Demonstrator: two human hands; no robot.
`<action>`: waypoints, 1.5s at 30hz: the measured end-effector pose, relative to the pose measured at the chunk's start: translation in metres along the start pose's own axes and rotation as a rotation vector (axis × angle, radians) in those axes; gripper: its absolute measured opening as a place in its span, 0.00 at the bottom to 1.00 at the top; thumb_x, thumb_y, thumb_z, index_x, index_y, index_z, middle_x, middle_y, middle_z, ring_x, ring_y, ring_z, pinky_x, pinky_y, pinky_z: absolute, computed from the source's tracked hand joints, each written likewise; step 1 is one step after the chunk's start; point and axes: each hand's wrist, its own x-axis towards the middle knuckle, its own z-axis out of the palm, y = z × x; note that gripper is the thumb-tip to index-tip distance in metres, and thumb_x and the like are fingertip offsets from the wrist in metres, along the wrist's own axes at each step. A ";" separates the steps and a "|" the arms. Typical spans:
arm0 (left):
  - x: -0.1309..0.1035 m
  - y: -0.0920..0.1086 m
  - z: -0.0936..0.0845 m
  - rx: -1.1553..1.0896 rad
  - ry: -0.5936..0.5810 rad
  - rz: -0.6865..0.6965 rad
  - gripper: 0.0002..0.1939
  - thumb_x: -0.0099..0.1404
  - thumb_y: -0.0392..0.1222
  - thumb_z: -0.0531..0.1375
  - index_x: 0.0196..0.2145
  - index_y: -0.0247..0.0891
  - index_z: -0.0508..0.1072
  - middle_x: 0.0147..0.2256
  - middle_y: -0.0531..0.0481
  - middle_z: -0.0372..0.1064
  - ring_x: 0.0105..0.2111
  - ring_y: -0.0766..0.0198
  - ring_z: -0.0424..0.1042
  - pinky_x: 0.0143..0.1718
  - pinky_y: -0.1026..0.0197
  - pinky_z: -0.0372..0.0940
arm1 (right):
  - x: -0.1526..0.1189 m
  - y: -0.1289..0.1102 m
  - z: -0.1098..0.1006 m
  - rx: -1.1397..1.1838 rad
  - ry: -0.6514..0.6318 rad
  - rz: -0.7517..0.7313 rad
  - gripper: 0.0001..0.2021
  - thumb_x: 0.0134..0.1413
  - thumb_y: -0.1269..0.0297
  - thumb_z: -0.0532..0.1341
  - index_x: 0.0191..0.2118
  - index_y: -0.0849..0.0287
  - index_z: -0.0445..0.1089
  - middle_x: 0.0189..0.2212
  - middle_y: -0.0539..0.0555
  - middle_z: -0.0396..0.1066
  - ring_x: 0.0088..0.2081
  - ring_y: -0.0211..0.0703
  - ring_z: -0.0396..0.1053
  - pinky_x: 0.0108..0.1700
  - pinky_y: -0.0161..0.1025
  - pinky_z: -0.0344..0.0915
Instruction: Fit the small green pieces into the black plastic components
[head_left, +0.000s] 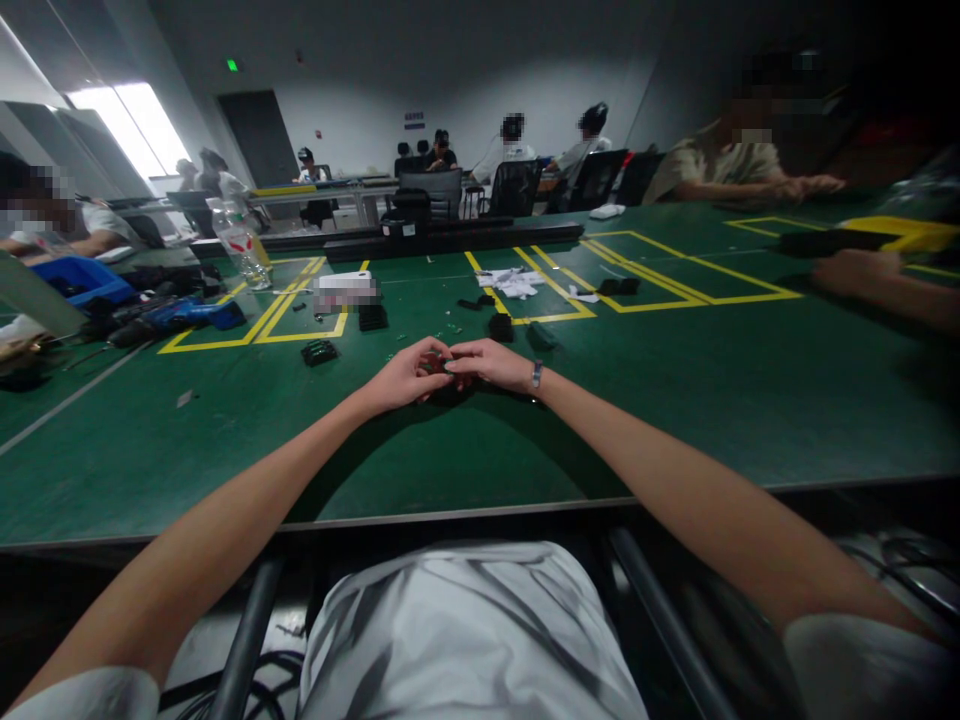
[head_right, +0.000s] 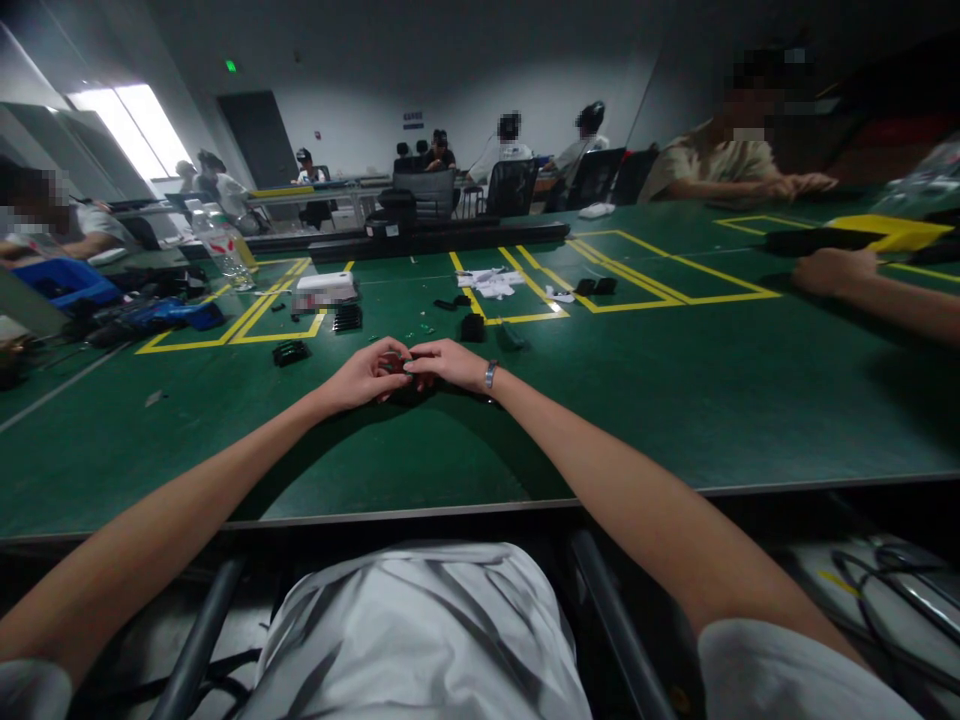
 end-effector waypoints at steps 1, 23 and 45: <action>0.000 0.001 0.000 0.002 -0.004 0.000 0.18 0.64 0.46 0.62 0.48 0.38 0.62 0.32 0.53 0.69 0.19 0.75 0.64 0.19 0.71 0.59 | 0.000 -0.001 0.000 -0.011 0.000 -0.008 0.16 0.53 0.57 0.64 0.43 0.62 0.74 0.28 0.51 0.73 0.29 0.38 0.70 0.31 0.34 0.62; -0.004 0.001 -0.002 0.012 -0.021 0.012 0.18 0.64 0.47 0.61 0.46 0.39 0.60 0.35 0.50 0.71 0.23 0.72 0.67 0.22 0.70 0.60 | 0.002 -0.003 0.002 -0.146 -0.027 -0.053 0.19 0.56 0.48 0.62 0.40 0.63 0.73 0.27 0.51 0.72 0.30 0.41 0.71 0.34 0.35 0.64; -0.003 -0.001 -0.002 0.141 -0.004 0.074 0.13 0.64 0.41 0.60 0.43 0.37 0.62 0.35 0.48 0.70 0.35 0.65 0.72 0.34 0.64 0.64 | 0.003 -0.001 0.003 -0.220 -0.056 -0.066 0.16 0.57 0.50 0.62 0.38 0.61 0.71 0.30 0.51 0.72 0.32 0.42 0.71 0.38 0.39 0.66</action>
